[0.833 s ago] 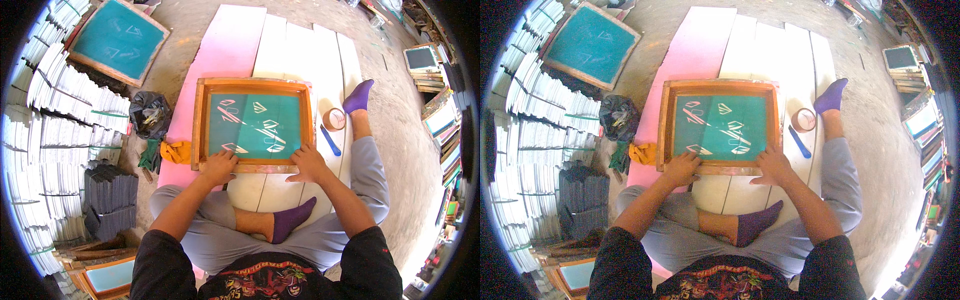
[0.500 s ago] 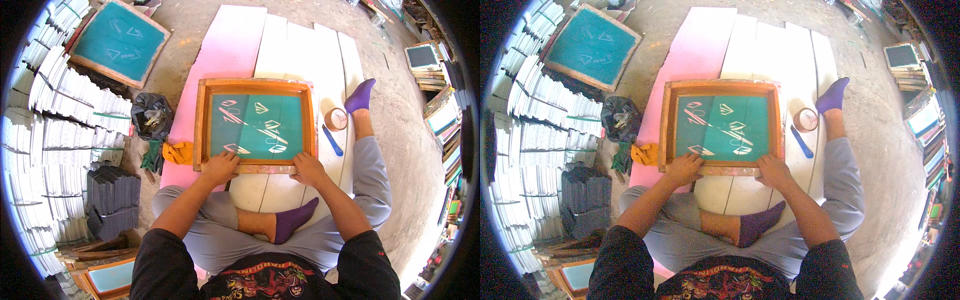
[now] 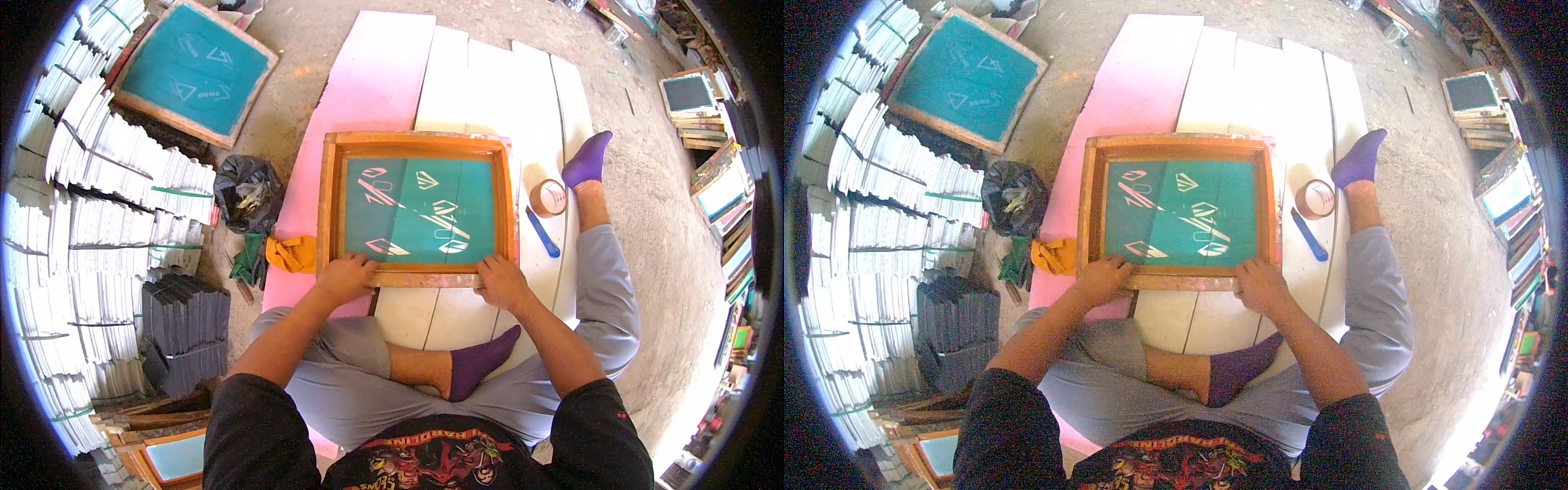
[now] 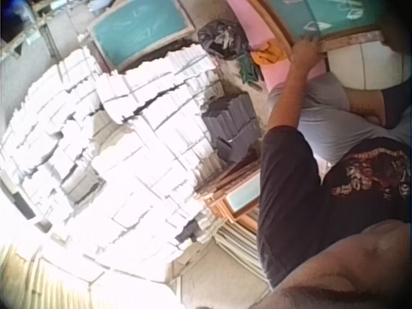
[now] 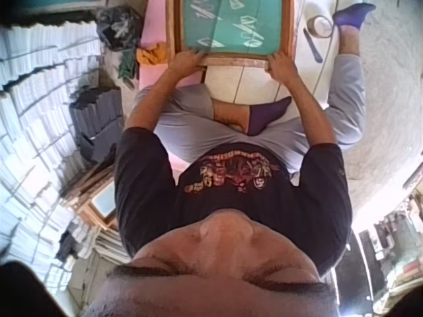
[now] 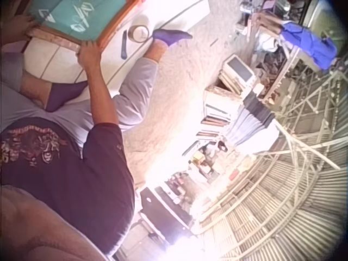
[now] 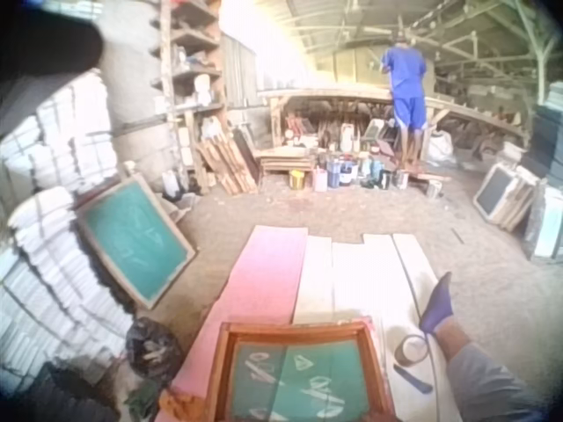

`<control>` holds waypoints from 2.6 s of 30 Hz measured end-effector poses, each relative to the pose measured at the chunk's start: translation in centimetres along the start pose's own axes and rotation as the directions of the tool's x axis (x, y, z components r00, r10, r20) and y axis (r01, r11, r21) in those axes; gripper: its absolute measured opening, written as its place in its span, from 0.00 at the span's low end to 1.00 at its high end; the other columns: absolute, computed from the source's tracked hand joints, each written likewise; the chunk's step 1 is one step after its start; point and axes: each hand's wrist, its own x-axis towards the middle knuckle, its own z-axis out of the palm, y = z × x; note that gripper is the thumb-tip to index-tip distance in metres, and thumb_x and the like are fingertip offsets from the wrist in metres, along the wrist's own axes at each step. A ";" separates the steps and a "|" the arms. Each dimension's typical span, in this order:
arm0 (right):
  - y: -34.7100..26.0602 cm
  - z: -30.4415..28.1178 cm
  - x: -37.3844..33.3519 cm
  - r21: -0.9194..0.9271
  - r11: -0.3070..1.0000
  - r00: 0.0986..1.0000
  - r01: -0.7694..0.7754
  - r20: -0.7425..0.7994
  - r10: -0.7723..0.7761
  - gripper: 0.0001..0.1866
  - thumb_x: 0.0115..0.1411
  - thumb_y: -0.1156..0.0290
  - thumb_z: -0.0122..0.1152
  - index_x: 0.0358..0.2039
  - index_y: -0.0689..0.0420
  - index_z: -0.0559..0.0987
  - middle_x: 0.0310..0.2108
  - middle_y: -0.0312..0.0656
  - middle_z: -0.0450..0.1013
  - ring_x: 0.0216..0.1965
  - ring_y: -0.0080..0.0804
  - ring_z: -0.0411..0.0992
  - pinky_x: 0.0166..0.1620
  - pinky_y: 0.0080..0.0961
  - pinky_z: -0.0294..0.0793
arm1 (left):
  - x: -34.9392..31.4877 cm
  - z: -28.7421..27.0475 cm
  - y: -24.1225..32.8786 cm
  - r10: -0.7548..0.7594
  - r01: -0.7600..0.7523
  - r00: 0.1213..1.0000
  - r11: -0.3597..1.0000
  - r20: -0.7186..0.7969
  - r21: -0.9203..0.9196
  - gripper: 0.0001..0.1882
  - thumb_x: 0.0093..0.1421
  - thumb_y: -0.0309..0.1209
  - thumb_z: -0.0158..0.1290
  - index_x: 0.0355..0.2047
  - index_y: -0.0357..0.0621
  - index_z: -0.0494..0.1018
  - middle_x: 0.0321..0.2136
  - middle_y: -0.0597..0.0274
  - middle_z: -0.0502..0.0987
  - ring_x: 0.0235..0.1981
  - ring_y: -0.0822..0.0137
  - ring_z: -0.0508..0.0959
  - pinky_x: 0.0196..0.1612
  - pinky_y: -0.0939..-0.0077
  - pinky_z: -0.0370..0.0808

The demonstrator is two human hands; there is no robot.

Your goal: The person sits on the floor and applies masking tape to the edges of a small chalkboard frame. They use a utility knife to cut the tape and smooth it down along the frame's perimeter.

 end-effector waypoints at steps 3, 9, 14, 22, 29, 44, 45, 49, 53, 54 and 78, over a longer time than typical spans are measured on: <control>-0.8 -0.7 0.3 0.012 1.000 1.000 0.002 -0.004 -0.002 0.23 0.52 0.64 0.70 0.47 0.60 0.77 0.44 0.50 0.75 0.52 0.51 0.74 0.52 0.47 0.75 | -0.5 0.0 -0.5 -0.005 0.006 0.999 1.000 -0.033 0.008 0.28 0.52 0.47 0.68 0.48 0.46 0.74 0.44 0.53 0.78 0.48 0.50 0.79 0.48 0.56 0.80; -1.2 -1.8 0.6 -0.002 0.997 0.992 -0.082 0.095 0.082 0.24 0.51 0.64 0.72 0.46 0.61 0.77 0.44 0.51 0.75 0.51 0.51 0.75 0.52 0.48 0.75 | -0.6 0.3 -0.6 -0.025 0.025 0.998 1.000 -0.053 -0.001 0.29 0.51 0.47 0.68 0.50 0.50 0.74 0.43 0.53 0.78 0.47 0.48 0.79 0.47 0.53 0.80; -0.5 -0.3 -0.1 -0.003 0.997 0.997 -0.078 -0.019 0.078 0.26 0.48 0.60 0.76 0.41 0.61 0.76 0.40 0.49 0.75 0.50 0.49 0.73 0.54 0.45 0.73 | -0.6 0.7 -0.9 -0.031 0.029 0.996 0.999 -0.086 -0.023 0.28 0.50 0.46 0.69 0.47 0.50 0.74 0.43 0.53 0.78 0.47 0.48 0.79 0.47 0.53 0.80; -0.3 0.3 -1.6 -0.250 0.965 0.988 -0.080 -0.148 0.044 0.28 0.45 0.54 0.77 0.42 0.59 0.82 0.41 0.44 0.78 0.55 0.43 0.69 0.70 0.57 0.52 | -0.5 0.2 -0.5 -0.098 0.096 0.994 0.994 -0.055 -0.044 0.27 0.48 0.45 0.70 0.44 0.47 0.75 0.43 0.53 0.79 0.47 0.49 0.79 0.48 0.56 0.79; -0.2 -0.3 -1.7 -0.243 0.964 0.989 -0.105 -0.128 0.075 0.28 0.46 0.52 0.77 0.42 0.58 0.84 0.43 0.42 0.79 0.58 0.41 0.68 0.73 0.57 0.47 | -0.6 -0.2 -0.4 -0.094 0.093 0.994 0.995 -0.050 -0.028 0.28 0.48 0.46 0.71 0.44 0.44 0.75 0.43 0.52 0.79 0.47 0.49 0.79 0.49 0.56 0.79; 1.4 -4.6 -3.6 0.153 0.977 0.984 -0.146 -0.076 0.159 0.38 0.46 0.45 0.75 0.53 0.56 0.80 0.49 0.50 0.74 0.59 0.50 0.66 0.63 0.49 0.60 | -0.6 -0.3 1.5 -0.012 0.014 0.988 1.000 -0.155 0.011 0.28 0.49 0.47 0.69 0.44 0.43 0.76 0.43 0.55 0.78 0.50 0.53 0.78 0.48 0.58 0.79; 1.1 -4.7 -3.1 0.087 0.990 0.991 -0.114 -0.053 0.119 0.37 0.46 0.45 0.75 0.52 0.56 0.80 0.50 0.50 0.74 0.59 0.49 0.66 0.62 0.48 0.61 | -0.4 -0.2 2.1 -0.003 0.004 0.991 1.000 -0.136 0.004 0.28 0.49 0.47 0.69 0.44 0.43 0.76 0.43 0.55 0.78 0.50 0.53 0.78 0.48 0.58 0.79; 0.1 -4.5 -1.9 -0.160 0.986 0.999 -0.038 0.008 0.040 0.32 0.46 0.47 0.75 0.45 0.56 0.84 0.50 0.47 0.72 0.58 0.45 0.65 0.61 0.43 0.62 | 1.4 0.5 3.3 0.051 -0.051 0.992 0.999 -0.115 0.004 0.27 0.49 0.46 0.69 0.43 0.43 0.75 0.44 0.55 0.78 0.50 0.53 0.77 0.48 0.57 0.79; 0.6 -3.8 -1.4 -0.352 0.936 1.000 -0.004 0.014 0.009 0.29 0.46 0.47 0.75 0.42 0.56 0.86 0.50 0.45 0.71 0.59 0.42 0.64 0.65 0.43 0.59 | 1.9 1.1 3.1 0.012 -0.016 0.992 0.999 -0.124 -0.032 0.27 0.49 0.45 0.70 0.43 0.42 0.75 0.44 0.55 0.77 0.50 0.53 0.78 0.48 0.57 0.79; 0.7 -3.5 -1.3 -0.343 0.939 1.000 -0.003 0.018 0.010 0.29 0.46 0.47 0.75 0.42 0.56 0.86 0.50 0.45 0.71 0.59 0.42 0.64 0.66 0.43 0.58 | 1.8 1.2 3.0 0.010 -0.015 0.991 0.999 -0.134 -0.034 0.27 0.49 0.44 0.70 0.43 0.42 0.75 0.44 0.55 0.77 0.49 0.53 0.78 0.48 0.57 0.80; 0.8 -0.1 -1.4 -0.260 0.965 0.994 -0.009 -0.110 -0.020 0.22 0.45 0.63 0.73 0.40 0.59 0.82 0.41 0.45 0.77 0.51 0.44 0.71 0.66 0.48 0.59 | 2.3 0.1 3.5 0.012 -0.013 0.995 1.000 -0.103 -0.015 0.30 0.48 0.53 0.69 0.41 0.41 0.77 0.42 0.53 0.78 0.46 0.51 0.79 0.44 0.55 0.81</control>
